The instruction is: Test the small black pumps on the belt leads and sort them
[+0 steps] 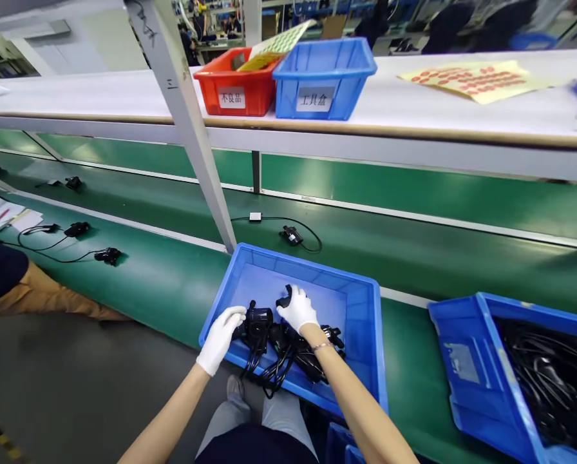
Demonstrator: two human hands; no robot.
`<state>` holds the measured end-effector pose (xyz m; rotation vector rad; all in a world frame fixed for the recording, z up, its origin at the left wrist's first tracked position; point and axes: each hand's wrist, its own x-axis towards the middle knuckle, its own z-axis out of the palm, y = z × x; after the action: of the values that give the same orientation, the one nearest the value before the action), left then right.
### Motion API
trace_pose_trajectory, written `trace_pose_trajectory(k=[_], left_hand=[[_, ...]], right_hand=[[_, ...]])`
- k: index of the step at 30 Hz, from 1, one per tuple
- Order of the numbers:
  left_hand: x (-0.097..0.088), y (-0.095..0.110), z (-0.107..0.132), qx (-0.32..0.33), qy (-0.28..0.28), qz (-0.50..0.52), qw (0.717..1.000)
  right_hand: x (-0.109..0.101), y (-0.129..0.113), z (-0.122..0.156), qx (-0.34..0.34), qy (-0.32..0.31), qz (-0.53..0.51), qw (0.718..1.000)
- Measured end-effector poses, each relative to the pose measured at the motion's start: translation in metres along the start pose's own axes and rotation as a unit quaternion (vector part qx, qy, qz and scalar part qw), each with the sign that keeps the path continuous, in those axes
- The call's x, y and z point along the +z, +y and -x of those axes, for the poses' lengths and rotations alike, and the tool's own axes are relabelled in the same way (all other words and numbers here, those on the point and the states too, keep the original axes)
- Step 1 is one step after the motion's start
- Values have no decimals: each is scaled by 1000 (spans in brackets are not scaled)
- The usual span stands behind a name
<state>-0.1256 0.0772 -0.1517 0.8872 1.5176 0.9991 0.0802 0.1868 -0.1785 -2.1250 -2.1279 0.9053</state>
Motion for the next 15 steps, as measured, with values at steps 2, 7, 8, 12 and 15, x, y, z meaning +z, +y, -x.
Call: trace_pose_trajectory(k=[2, 7, 8, 12, 15], left_hand=[[7, 7, 2, -20, -49, 60, 997], [35, 31, 55, -100, -257, 224, 935], [38, 35, 72, -125, -299, 287, 901], [34, 49, 135, -213, -333, 499, 771], [24, 62, 158, -285, -304, 558, 718]], right_hand=[[-17, 0, 21, -34, 63, -60, 996], [-35, -11, 137, -165, 156, -166, 960], [-34, -15, 162, -189, 158, -178, 953], [-18, -27, 235, -215, 114, -270, 932], [2, -27, 261, -147, 100, -388, 904]])
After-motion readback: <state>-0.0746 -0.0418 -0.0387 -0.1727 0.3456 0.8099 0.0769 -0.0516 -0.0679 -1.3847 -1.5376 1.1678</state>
